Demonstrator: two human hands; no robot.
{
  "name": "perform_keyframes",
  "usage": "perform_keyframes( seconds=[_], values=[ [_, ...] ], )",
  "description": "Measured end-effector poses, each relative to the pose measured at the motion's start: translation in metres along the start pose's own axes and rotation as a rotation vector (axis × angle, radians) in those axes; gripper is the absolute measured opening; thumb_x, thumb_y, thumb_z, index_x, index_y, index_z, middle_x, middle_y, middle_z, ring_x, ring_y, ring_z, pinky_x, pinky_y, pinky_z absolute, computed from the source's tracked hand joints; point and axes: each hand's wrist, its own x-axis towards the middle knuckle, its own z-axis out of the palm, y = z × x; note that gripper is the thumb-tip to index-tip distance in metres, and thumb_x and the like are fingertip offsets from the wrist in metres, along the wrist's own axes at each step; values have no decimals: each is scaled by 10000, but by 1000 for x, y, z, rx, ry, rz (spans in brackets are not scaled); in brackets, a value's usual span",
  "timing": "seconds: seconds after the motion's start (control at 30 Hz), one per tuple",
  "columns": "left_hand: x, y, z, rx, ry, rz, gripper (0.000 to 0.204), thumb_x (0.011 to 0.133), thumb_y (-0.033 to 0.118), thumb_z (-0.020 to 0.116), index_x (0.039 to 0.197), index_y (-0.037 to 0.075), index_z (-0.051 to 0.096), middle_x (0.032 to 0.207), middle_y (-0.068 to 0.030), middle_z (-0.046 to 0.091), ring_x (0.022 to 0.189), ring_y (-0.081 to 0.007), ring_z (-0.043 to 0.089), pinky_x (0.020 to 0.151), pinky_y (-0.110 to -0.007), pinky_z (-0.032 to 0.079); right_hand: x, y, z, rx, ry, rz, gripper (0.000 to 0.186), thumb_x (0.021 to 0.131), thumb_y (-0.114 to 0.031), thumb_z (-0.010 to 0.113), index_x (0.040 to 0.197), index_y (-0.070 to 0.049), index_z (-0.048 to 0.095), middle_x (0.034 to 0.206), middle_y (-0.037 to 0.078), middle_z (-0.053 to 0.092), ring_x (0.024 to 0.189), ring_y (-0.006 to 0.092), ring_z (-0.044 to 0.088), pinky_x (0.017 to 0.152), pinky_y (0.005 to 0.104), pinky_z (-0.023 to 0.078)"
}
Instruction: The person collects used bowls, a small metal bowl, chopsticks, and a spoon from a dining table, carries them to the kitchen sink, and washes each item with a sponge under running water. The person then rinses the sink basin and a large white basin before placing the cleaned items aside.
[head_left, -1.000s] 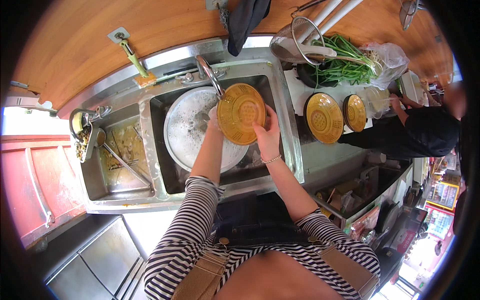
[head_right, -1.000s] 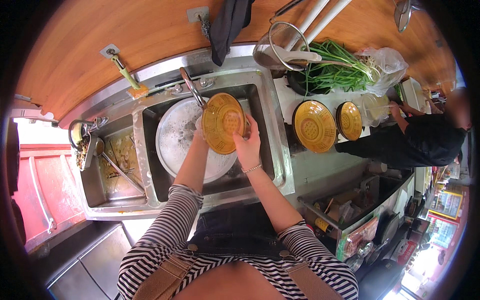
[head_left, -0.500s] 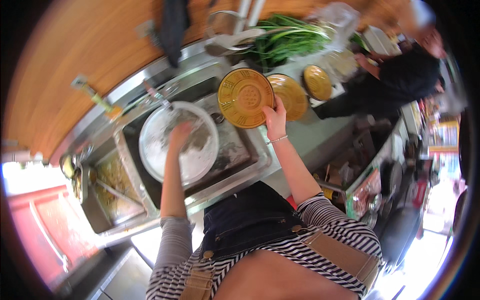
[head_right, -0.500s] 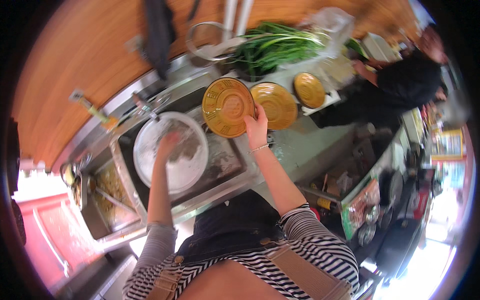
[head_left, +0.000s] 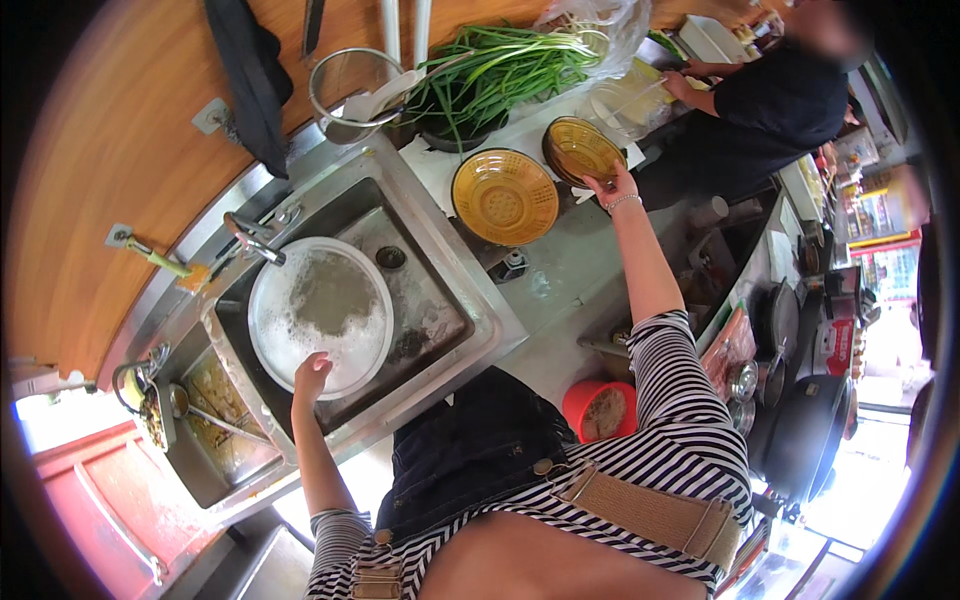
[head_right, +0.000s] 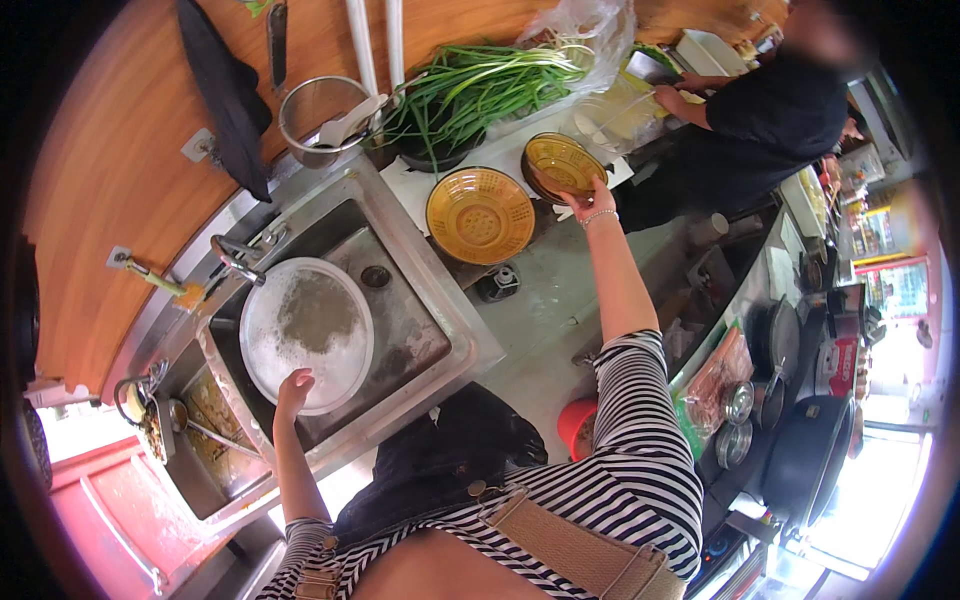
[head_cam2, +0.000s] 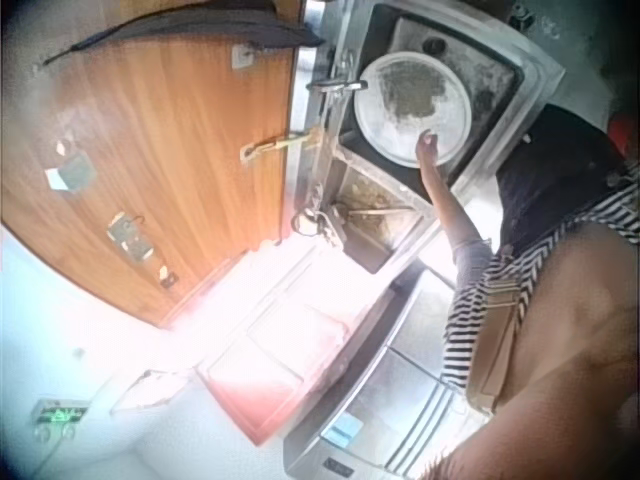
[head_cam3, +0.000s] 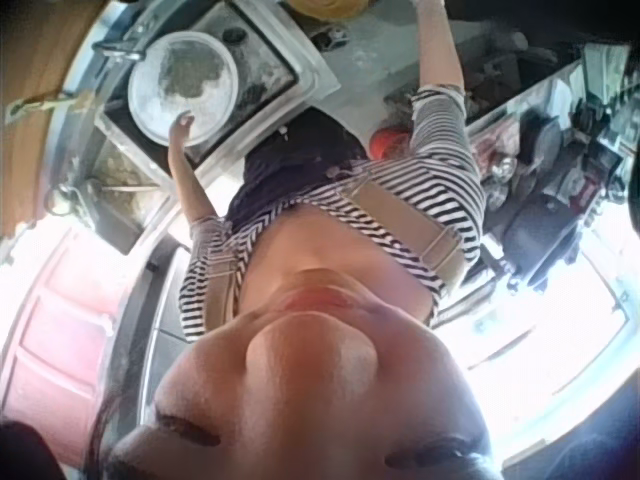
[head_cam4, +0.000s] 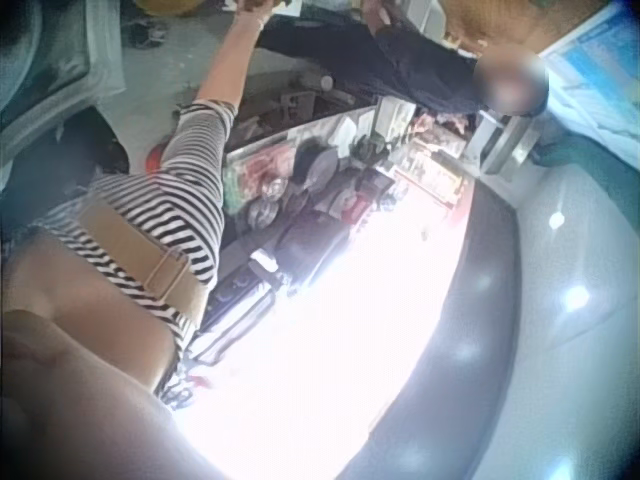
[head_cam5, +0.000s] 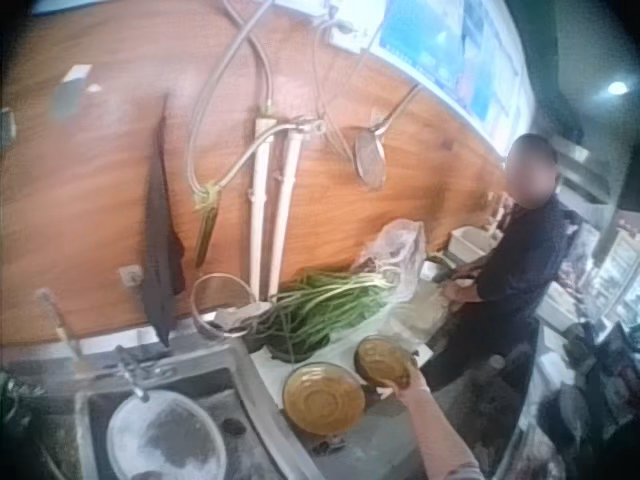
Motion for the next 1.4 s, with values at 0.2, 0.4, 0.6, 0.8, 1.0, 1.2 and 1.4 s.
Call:
perform_keyframes(
  seconds=[0.2, 0.4, 0.6, 0.8, 1.0, 1.2, 1.4],
  values=[
    [-38, 34, -14, 104, 37, -66, 328, 809, 233, 628, 1107, 98, 610, 1014, -130, 654, 955, -293, 618, 841, -359, 470, 67, -7, -18, -334, -89, -72, 347, 917, -215, 529, 1238, -93, 482, 1244, 150, 519, 1136, 351, 503, 798, 503, 546],
    [-93, 4, -29, 71, 137, -211, 301, 829, 229, 591, 1080, 67, 623, 984, -144, 655, 925, -249, 630, 819, -339, 476, 102, -28, -40, -954, -121, -190, 185, 905, -257, 579, 1029, -120, 573, 834, -20, 569, 655, 56, 504, 531, 127, 433],
    [-130, -49, -56, -142, 336, -256, 285, 785, 208, 593, 1040, 97, 652, 885, -105, 674, 797, -201, 650, 739, -307, 494, 29, 20, -43, -996, 132, -316, 435, 913, -450, 497, 725, -66, 577, 505, -5, 447, 434, 106, 399, 424, 197, 321],
    [-133, -172, -111, -702, 429, -544, 187, 832, 212, 604, 1001, 138, 636, 865, 22, 648, 695, -97, 600, 576, -240, 449, -128, 214, -56, -1007, -295, -799, 300, 910, -264, 530, 673, -79, 535, 584, -15, 468, 504, 73, 419, 439, 227, 293],
    [-100, -344, -146, -985, 425, -821, 222, 830, 239, 590, 1033, 151, 593, 917, -5, 612, 774, -189, 599, 698, -327, 461, -336, 505, -48, -1189, -741, -299, 214, 928, -175, 512, 746, -65, 533, 643, -28, 481, 573, 45, 430, 500, 194, 358],
    [-63, -475, -149, -1019, 644, -1091, 294, 847, 343, 578, 987, 85, 587, 798, -77, 596, 673, -244, 586, 557, -388, 460, -409, 712, 0, -1806, -1042, -843, 320, 764, -204, 686, 990, -55, 516, 805, 111, 507, 801, 306, 510, 712, 398, 432],
    [-40, -476, -156, -547, 736, -1182, 464, 760, 403, 635, 835, -53, 676, 897, -210, 663, 867, -338, 646, 732, -413, 509, -404, 775, 10, -1826, -694, -1091, 360, 710, -205, 700, 887, -59, 422, 880, 132, 436, 762, 320, 500, 615, 416, 434]
  ],
)
